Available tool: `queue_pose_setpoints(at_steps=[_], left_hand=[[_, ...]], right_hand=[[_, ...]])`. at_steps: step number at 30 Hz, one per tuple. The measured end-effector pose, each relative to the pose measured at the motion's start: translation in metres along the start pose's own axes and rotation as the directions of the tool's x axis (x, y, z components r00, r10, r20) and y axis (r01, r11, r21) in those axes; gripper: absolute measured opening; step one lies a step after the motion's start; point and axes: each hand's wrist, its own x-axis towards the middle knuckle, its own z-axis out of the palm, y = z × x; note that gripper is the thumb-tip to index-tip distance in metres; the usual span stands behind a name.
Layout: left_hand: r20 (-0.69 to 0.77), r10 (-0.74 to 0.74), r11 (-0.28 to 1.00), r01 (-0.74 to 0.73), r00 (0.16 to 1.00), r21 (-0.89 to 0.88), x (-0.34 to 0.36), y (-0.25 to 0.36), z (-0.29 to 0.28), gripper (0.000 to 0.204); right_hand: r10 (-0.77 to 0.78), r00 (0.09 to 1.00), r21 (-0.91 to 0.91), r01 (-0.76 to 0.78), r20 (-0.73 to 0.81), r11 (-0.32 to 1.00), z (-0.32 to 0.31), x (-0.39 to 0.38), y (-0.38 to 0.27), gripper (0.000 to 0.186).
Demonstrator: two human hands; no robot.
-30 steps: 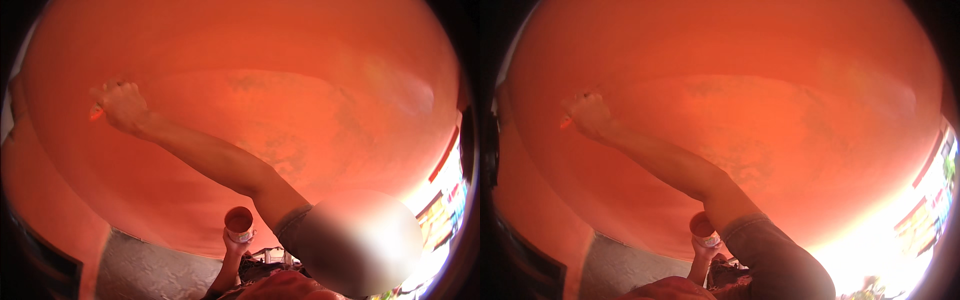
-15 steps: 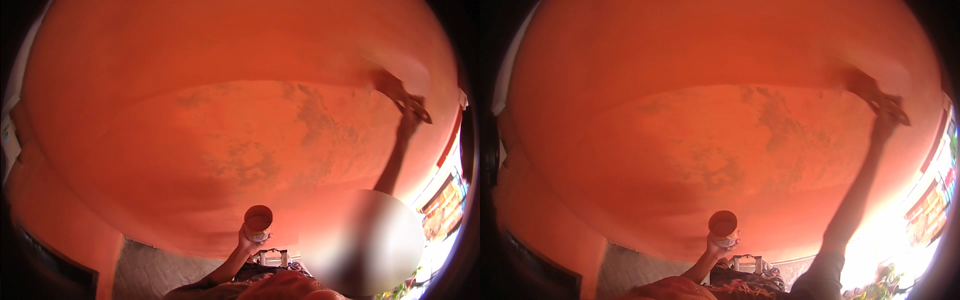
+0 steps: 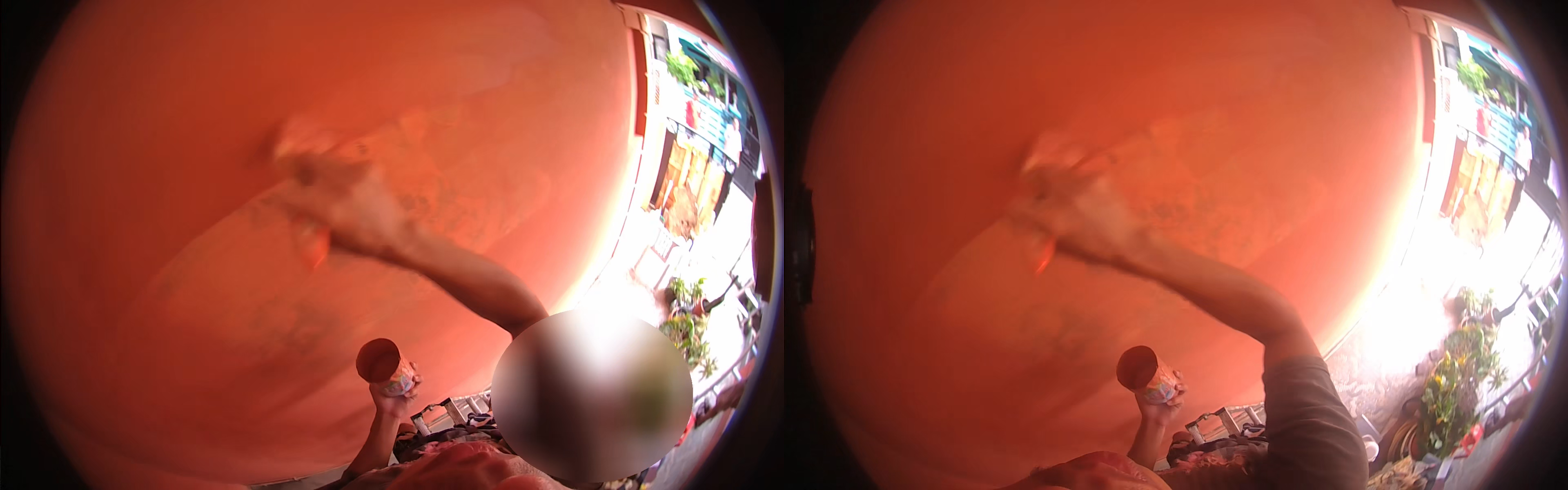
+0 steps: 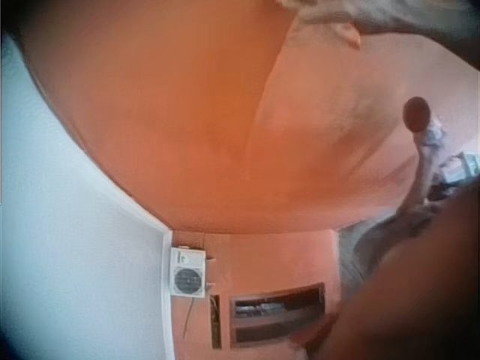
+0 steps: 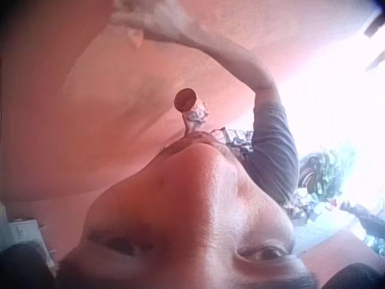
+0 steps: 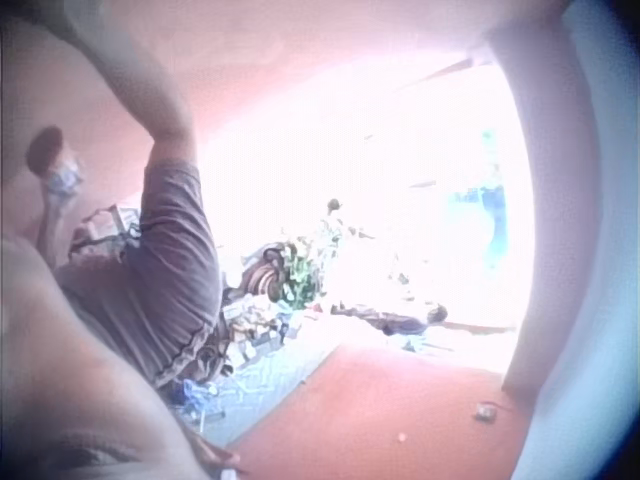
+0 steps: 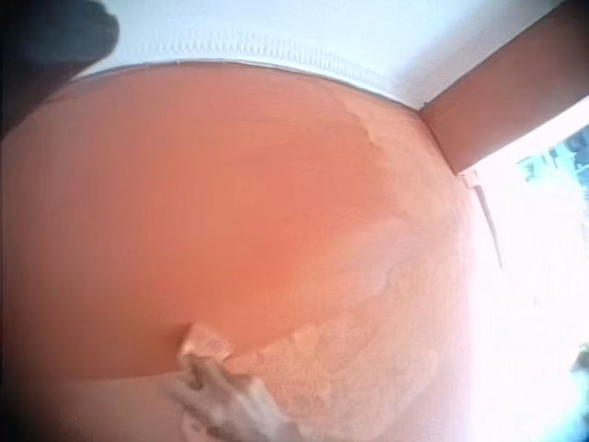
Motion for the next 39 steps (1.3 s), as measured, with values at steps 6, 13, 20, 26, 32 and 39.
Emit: queue_pose_setpoints(at_steps=[6,13,20,26,32,39], left_hand=[[0.008,-0.159,0.986,0.159,0.987,-0.048,0.019,0.035,-0.026,0.069],[0.005,-0.218,0.976,0.218,0.976,0.007,0.022,0.048,-0.040,0.065],[-0.062,-0.231,0.972,0.228,0.971,-0.052,0.015,0.057,-0.042,0.072],[-0.059,-0.276,0.961,0.275,0.959,-0.023,0.014,0.062,-0.044,0.068],[-0.105,-0.305,0.952,0.301,0.946,-0.055,0.009,0.066,-0.047,0.064],[-0.094,-0.287,0.958,0.286,0.953,-0.029,0.004,0.068,-0.052,0.062]], right_hand=[[0.172,0.977,0.472,-0.211,0.124,0.856,0.011,-0.015,0.003,0.019],[0.542,0.758,0.238,-0.486,-0.363,0.841,-0.106,-0.145,0.173,0.015],[0.552,0.670,-0.122,-0.683,-0.496,0.720,-0.214,-0.149,0.258,0.014],[0.429,0.827,-0.515,-0.562,-0.364,0.647,-0.141,-0.115,0.190,0.027],[0.264,0.964,0.177,-0.263,0.017,0.948,-0.037,-0.111,0.057,0.015],[0.680,0.700,0.519,-0.506,-0.220,0.689,-0.094,-0.127,0.147,0.017]])
